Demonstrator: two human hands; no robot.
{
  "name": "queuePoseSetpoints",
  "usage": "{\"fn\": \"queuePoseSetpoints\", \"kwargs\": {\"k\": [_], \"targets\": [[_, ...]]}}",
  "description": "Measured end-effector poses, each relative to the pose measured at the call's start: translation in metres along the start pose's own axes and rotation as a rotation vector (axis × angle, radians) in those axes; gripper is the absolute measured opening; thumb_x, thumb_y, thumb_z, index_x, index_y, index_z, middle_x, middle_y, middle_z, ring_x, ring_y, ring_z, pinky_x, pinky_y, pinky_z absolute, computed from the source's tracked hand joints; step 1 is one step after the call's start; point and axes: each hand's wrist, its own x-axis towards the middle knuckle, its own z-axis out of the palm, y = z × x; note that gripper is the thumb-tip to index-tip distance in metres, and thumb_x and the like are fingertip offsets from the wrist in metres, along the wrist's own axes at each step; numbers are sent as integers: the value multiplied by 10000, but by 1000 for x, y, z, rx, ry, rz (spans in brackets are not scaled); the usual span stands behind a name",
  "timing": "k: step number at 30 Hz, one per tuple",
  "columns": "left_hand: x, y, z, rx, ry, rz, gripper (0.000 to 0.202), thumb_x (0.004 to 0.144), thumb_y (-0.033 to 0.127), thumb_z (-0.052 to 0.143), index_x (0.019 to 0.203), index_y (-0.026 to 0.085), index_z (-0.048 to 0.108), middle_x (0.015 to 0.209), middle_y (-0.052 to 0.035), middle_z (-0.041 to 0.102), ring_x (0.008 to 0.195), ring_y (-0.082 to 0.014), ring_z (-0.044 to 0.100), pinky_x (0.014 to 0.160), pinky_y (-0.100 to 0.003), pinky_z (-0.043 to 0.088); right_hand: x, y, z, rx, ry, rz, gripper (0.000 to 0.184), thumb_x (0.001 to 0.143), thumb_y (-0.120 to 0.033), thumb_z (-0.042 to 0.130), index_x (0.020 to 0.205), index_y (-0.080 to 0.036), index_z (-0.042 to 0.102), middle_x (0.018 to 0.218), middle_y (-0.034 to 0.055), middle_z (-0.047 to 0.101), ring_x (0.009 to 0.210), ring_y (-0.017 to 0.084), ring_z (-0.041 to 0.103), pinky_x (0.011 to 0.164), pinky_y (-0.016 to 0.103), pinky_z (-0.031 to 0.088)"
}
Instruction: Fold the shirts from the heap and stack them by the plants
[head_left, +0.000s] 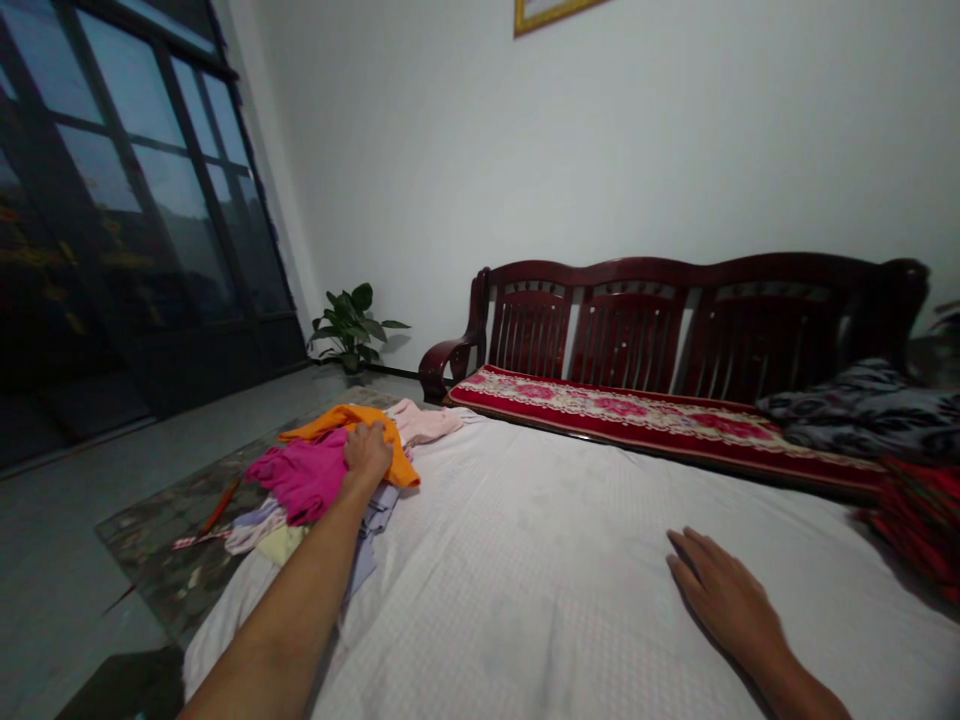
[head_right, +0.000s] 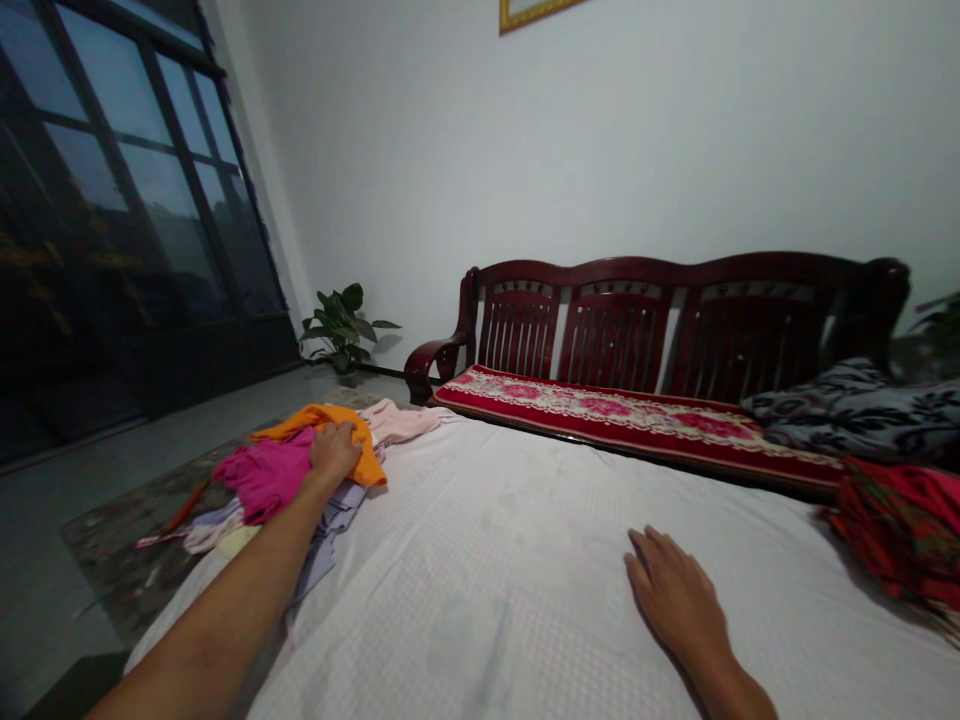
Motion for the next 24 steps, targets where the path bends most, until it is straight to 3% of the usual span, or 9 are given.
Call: {"fn": "queuePoseSetpoints", "kwargs": {"k": [4,11,14,16,19,21,24], "targets": [[4,-5,-3,-8,50,-2,318,923,251,488,1188,170,645,1175,-175,648,1092,-322,593,904,-414,411,0,1,2,-1,31,-9,596,897,-468,304,1288,-185,653,1437,112,581,1349,307,515,1123,499,399],[0,6,-15,-238,360,96,230,938,265,485,1090,186,638,1113,-129,688,1089,-295,598,1026,-460,332,-1,-2,-1,-16,64,-29,571,928,-416,304,1287,-148,658,1414,142,596,1312,319,544,1108,499,413],[-3,23,-26,-451,455,217,172,915,260,520,1038,199,624,1074,-98,700,1063,-265,618,1050,-436,348,-2,-3,-2,-30,61,-35,575,949,-400,289,1305,-129,650,1414,152,593,1314,322,540,1109,496,413],[-12,45,-37,-646,469,309,152,902,268,530,1015,204,610,1038,-79,698,1020,-242,629,990,-390,416,-3,-4,-3,-37,51,-36,562,956,-392,298,1309,-131,649,1416,151,591,1322,322,533,1109,498,414],[-37,89,-54,-966,351,491,164,904,302,538,1026,206,590,1013,-52,688,948,-194,642,887,-314,478,-4,-6,-6,-29,54,-32,535,960,-374,324,1311,-131,647,1416,155,589,1319,318,537,1113,492,412],[-57,114,-59,-1074,95,675,222,932,329,516,1101,203,586,1058,-52,688,959,-176,646,890,-293,484,-5,-8,-8,-11,63,-35,514,957,-354,347,1302,-125,652,1406,163,595,1305,320,549,1113,489,412],[-81,134,-48,-1001,-259,874,268,957,343,467,1124,196,615,1102,-64,692,1005,-185,642,917,-305,482,-8,-11,-14,52,77,-50,481,947,-326,380,1271,-122,672,1376,173,616,1282,324,566,1109,498,417]]}}
